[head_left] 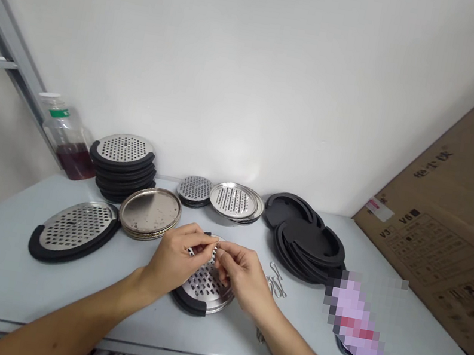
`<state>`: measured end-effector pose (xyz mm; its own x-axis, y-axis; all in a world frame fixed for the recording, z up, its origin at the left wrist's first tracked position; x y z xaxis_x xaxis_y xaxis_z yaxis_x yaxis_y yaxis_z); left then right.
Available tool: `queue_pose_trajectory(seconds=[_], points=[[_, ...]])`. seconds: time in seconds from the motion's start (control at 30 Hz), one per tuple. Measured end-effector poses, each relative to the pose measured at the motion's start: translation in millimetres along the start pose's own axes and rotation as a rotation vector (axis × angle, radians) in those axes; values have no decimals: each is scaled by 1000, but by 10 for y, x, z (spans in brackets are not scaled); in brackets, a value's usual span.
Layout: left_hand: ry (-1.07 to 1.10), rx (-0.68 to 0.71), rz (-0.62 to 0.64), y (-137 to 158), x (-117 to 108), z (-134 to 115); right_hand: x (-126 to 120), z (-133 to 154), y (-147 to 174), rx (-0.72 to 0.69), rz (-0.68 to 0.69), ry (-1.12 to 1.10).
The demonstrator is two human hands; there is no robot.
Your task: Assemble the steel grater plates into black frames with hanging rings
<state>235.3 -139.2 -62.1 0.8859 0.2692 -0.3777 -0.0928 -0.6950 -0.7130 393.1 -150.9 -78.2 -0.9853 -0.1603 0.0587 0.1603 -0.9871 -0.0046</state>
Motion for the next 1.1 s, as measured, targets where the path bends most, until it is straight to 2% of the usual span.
queue_pose_trajectory(seconds=[0.2, 0.53, 0.67, 0.97, 1.1], points=[[19, -5, 9, -9, -6, -5, 17, 15, 18, -38, 11, 11], [33, 7, 27, -11, -13, -20, -12, 58, 45, -163, -59, 245], [24, 34, 38, -3, -7, -20, -12, 66, 57, -168, -65, 275], [-107, 264, 35, 23, -36, -16, -4, 33, 65, -59, -35, 115], [-147, 289, 36, 51, -22, -30, 7, 41, 63, -17, -6, 25]])
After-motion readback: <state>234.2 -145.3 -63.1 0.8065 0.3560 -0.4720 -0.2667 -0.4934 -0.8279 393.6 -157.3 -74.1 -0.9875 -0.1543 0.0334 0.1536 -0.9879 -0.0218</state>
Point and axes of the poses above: each hand's wrist, its own y-axis away from the middle knuckle, its own x-axis out of the palm, z = x × y, the point moved 1 cm from there along -y, towards the middle knuckle, and after that the axes turned 8 degrees about -z, right-handed, at the moved point
